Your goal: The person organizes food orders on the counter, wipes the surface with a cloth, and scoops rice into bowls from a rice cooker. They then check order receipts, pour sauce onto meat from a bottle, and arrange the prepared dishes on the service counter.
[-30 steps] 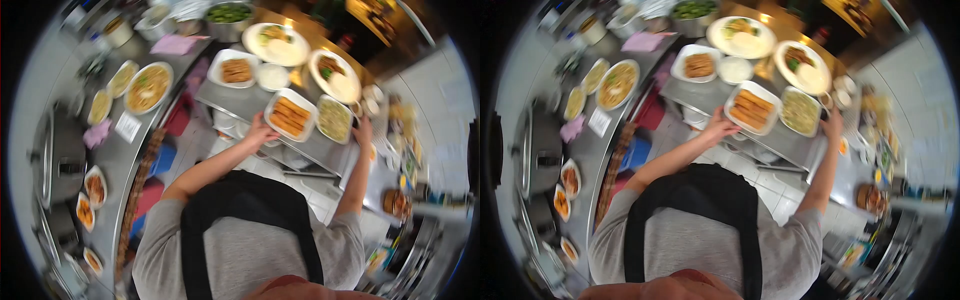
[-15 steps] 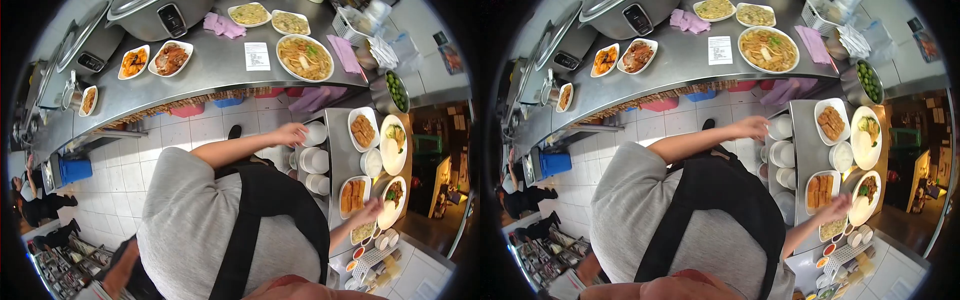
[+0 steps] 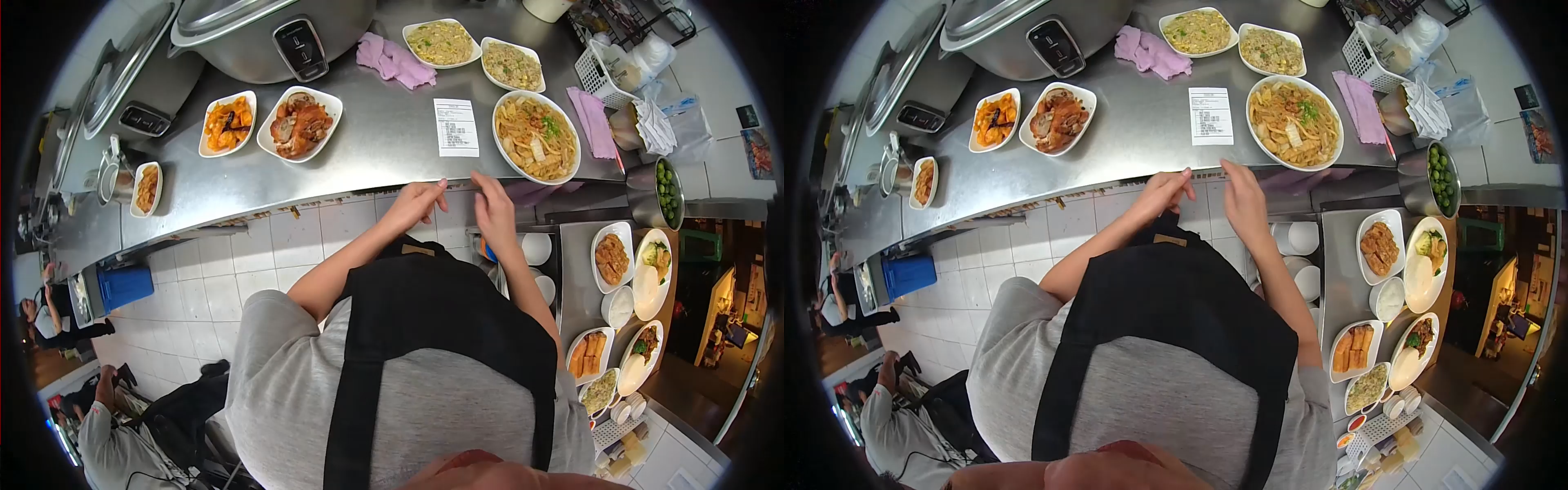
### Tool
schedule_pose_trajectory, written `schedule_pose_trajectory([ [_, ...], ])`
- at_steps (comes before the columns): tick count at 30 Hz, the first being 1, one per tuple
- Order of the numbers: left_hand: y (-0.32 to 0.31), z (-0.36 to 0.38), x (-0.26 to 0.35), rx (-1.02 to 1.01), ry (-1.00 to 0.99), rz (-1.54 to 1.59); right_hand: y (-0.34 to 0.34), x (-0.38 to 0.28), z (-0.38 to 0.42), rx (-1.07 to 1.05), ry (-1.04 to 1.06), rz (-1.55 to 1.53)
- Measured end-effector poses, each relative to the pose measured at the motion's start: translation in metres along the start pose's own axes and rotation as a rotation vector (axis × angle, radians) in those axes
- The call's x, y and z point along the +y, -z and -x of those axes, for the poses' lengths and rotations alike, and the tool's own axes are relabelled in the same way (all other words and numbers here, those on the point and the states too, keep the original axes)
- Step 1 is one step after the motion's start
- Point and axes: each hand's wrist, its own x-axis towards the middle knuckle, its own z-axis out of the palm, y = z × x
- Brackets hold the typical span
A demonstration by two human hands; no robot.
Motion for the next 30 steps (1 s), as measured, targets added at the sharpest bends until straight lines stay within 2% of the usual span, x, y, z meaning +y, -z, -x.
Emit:
schedule_pose_trajectory([
  [2, 0.018, -0.01, -0.002, 0.13, -0.11, -0.108, -0.016, 0.003, -0.02, -0.046, 0.051, 0.069],
  [7, 0.06, -0.026, 0.01, 0.251, -0.159, -0.127, -0.04, 0.01, -0.051, -0.043, 0.102, 0.244],
  [9, 0.072, -0.04, 0.01, 0.31, -0.358, -0.314, -0.046, 0.013, -0.058, -0.045, 0.109, 0.301],
  [11, 0.076, -0.047, 0.022, 0.307, -0.365, -0.414, -0.051, 0.013, -0.062, -0.012, 0.105, 0.364],
  [13, 0.078, -0.062, 0.027, 0.306, -0.477, -0.669, -0.054, 0.011, -0.068, -0.007, 0.093, 0.377],
  [15, 0.077, -0.08, 0.027, 0.278, -0.501, -0.711, -0.057, 0.011, -0.073, -0.011, 0.085, 0.385],
  [17, 0.071, -0.097, 0.028, 0.348, -0.719, -0.858, -0.062, 0.014, -0.08, 0.029, 0.095, 0.401],
  [21, 0.066, -0.117, 0.019, 0.379, -0.74, -0.981, -0.065, 0.027, -0.088, -0.041, 0.161, 0.506],
  [22, 0.068, -0.112, 0.025, 0.317, -0.684, -0.999, -0.064, 0.021, -0.088, -0.058, 0.11, 0.517],
  [26, 0.073, -0.104, 0.023, 0.343, -0.572, -1.136, -0.063, 0.02, -0.089, -0.133, 0.146, 0.489],
  [30, 0.078, -0.097, 0.016, 0.394, -0.662, -1.089, -0.062, 0.012, -0.085, -0.179, 0.172, 0.497],
])
